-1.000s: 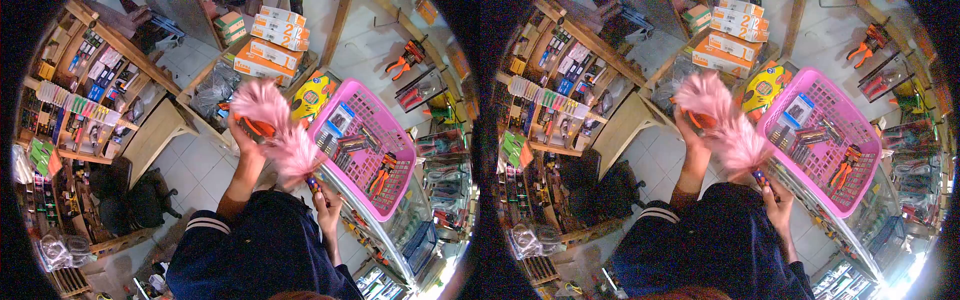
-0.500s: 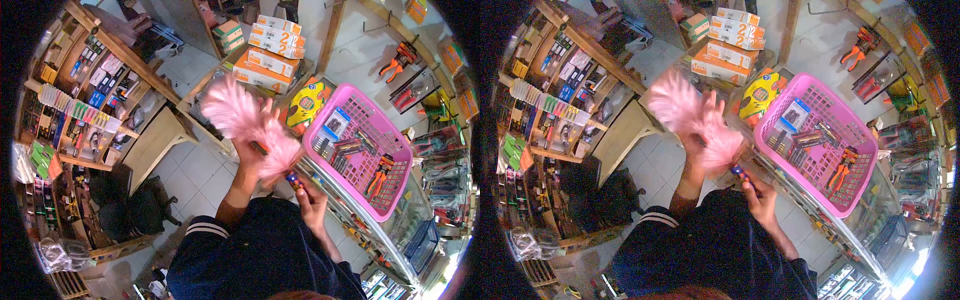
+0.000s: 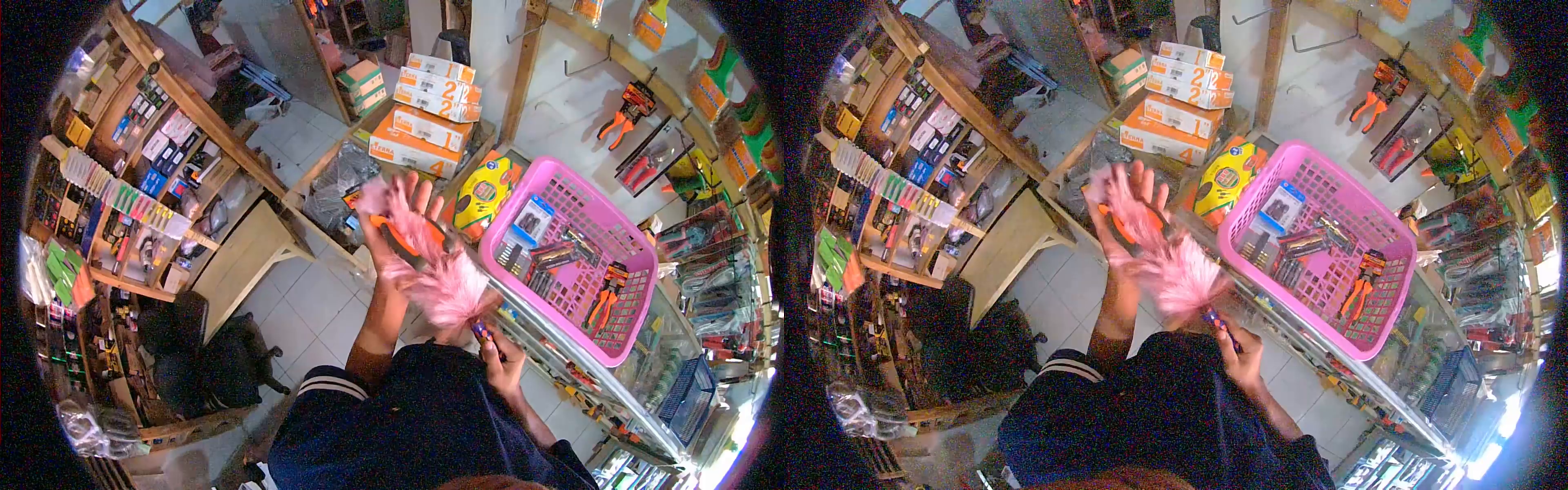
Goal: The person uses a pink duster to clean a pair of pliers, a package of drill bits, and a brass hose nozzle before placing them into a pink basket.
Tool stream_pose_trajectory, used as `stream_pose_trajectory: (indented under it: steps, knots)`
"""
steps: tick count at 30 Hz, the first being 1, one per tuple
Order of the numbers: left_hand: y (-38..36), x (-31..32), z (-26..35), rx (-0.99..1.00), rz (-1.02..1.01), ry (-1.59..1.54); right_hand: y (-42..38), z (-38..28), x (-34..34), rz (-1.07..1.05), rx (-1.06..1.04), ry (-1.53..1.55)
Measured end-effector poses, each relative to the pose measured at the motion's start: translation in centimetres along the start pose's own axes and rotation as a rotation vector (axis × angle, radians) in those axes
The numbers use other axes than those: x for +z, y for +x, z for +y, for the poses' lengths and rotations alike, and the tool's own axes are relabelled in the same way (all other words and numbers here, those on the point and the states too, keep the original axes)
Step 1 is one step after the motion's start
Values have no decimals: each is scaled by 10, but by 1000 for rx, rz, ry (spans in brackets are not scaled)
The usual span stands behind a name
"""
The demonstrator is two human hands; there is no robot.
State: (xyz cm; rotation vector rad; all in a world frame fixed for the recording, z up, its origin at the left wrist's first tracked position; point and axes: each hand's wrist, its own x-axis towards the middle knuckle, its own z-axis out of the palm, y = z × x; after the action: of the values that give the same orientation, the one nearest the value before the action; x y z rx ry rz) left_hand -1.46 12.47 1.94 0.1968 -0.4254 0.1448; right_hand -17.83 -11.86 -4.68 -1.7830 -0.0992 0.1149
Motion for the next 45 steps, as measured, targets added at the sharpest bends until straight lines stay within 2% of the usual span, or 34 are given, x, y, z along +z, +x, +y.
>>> stream_pose_trajectory:
  steps: [4,7,8,10,12,14,18,22,27,28,31,32,34,36,37,38,39,42,43,45]
  knots:
    - [2,22,-3,-35,175,197,0,0,6,7,-9,32]
    - [1,30,-1,-64,132,267,-8,3,-2,42,-172,-37]
    - [0,35,-4,-41,231,283,-11,9,-2,73,-202,-53]
    - [0,37,-21,-170,-104,-192,-13,7,-1,113,-194,-82]
    - [-6,52,-29,-151,128,234,-8,-2,1,172,-211,-106]
    - [-17,45,-35,-264,113,271,8,-23,9,239,-254,-125]
    - [-18,24,-33,-465,114,221,21,-35,19,206,-264,-131]
    - [10,45,-28,-218,17,281,12,-18,22,158,-349,-155]
    - [-1,50,-36,-221,61,322,12,-16,18,132,-410,-231]
    - [-8,46,-37,-257,67,332,15,-20,19,133,-358,-232]
    - [-8,42,-38,-296,65,333,30,-22,29,204,-436,-200]
    - [-2,46,-37,-266,53,332,27,-14,28,135,-332,-168]
    - [8,52,-35,-215,33,308,20,9,25,145,-457,-208]
    - [8,42,-34,-269,15,170,17,18,23,174,-577,-215]
    - [9,41,-33,-297,6,101,19,17,23,191,-584,-230]
    - [4,44,-36,-270,23,244,20,14,24,211,-588,-245]
    - [-1,37,-36,-312,47,243,21,6,27,234,-588,-260]
    - [-7,19,-33,-403,80,187,21,-4,27,154,-409,-191]
    - [-3,24,-29,-383,-11,-6,19,-4,27,121,-369,-155]
    - [18,34,-20,-327,-211,-386,5,10,11,117,-428,-246]
